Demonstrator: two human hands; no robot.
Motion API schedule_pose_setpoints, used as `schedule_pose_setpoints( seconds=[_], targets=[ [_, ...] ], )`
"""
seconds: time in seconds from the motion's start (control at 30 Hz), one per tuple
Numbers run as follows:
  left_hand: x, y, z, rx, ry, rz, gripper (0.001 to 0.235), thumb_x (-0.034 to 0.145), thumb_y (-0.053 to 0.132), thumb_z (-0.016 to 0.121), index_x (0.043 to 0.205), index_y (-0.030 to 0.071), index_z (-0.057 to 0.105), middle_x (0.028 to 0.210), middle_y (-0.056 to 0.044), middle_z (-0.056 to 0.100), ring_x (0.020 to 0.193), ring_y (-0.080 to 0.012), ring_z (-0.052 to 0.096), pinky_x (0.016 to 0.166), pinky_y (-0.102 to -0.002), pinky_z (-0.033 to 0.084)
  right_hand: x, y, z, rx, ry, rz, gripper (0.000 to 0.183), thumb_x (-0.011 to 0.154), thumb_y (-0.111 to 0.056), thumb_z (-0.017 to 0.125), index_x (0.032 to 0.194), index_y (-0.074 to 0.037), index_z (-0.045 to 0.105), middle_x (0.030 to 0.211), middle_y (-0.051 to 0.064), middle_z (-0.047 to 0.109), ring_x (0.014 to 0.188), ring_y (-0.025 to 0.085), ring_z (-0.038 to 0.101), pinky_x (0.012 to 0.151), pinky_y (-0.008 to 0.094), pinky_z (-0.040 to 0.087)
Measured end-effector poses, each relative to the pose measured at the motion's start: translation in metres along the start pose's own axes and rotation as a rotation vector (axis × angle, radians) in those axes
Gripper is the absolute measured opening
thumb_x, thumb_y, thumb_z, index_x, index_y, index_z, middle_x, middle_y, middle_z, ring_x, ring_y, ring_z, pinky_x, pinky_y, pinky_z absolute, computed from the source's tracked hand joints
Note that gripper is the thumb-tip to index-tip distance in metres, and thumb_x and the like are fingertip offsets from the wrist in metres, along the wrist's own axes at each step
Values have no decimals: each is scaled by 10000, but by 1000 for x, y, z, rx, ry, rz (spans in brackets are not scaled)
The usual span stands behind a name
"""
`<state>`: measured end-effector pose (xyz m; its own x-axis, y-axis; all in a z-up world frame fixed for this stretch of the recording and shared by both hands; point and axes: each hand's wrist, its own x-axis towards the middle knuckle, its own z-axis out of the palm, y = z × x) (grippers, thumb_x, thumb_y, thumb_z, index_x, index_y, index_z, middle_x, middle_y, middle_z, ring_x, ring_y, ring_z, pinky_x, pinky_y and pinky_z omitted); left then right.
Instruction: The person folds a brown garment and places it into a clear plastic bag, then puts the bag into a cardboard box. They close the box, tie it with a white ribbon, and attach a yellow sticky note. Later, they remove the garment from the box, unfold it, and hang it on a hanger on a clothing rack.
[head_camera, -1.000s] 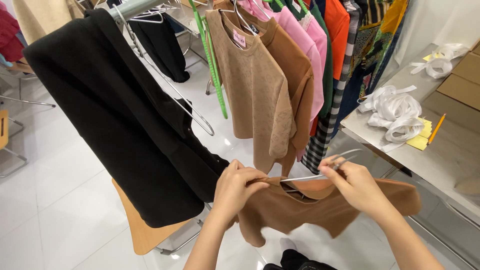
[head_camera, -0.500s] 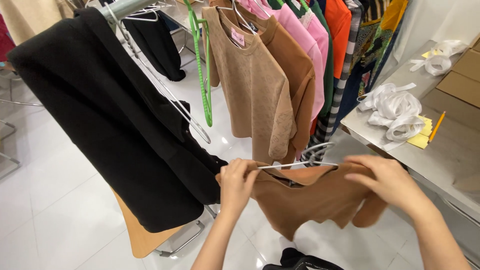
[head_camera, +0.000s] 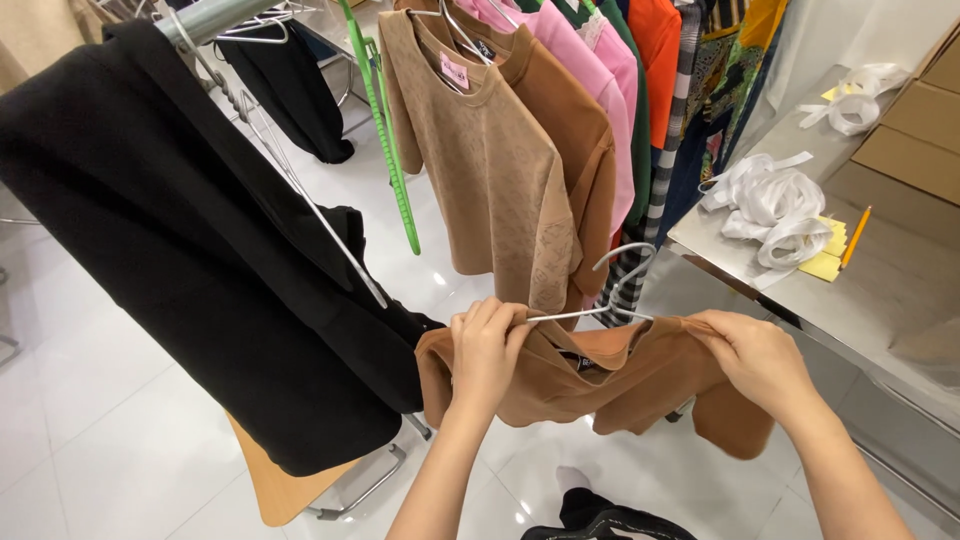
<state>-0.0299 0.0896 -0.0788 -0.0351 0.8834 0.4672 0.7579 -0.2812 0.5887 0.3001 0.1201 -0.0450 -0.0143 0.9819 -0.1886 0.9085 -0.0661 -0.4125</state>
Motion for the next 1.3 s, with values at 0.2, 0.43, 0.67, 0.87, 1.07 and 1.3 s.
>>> schedule_pose_setpoints(
  seconds=[0.2,0.43,0.67,0.87,1.07,1.3],
  targets=[
    [7,-27,-10,-49,48,-31,31,956,252,735,962,230,756,921,97,709,944,-171,637,888,-385,365,-1,45,5,220,249,-121,162,948,-229,755,1039,-233,889,1125,-100,852,1041,81,740,952,267,508],
    [10,-39,-21,-117,15,-123,35,931,239,775,955,258,793,832,117,632,897,-121,606,965,-359,328,8,117,9,236,177,194,216,946,-295,804,1114,-209,909,1095,-5,873,1075,147,739,950,307,486],
    [25,-33,-17,-186,20,22,100,878,264,866,887,214,779,749,89,593,774,-130,575,873,-328,353,-13,47,-34,348,-239,149,596,827,-230,846,1418,-283,791,1498,-113,761,1395,70,635,1169,301,452],
    [37,-28,-21,-281,26,191,72,893,200,843,963,196,827,737,46,597,730,-146,554,768,-318,423,-8,60,-12,560,-538,-237,233,892,-194,867,1054,-60,968,922,8,858,821,119,723,750,288,573],
    [54,-35,-24,-286,53,-96,272,966,235,729,1232,241,781,1284,-13,688,1295,-206,589,1249,-497,263,-20,-38,-45,875,-497,-107,366,881,-23,785,1174,90,974,1133,173,1031,966,257,881,867,391,664],
    [27,-68,-5,-343,-63,-237,497,975,318,706,1448,187,630,1600,-161,498,1552,-280,399,1249,-441,304,50,-111,-47,1072,-492,-245,361,937,-8,683,1232,136,833,1199,249,909,997,320,807,878,436,614]
  ],
)
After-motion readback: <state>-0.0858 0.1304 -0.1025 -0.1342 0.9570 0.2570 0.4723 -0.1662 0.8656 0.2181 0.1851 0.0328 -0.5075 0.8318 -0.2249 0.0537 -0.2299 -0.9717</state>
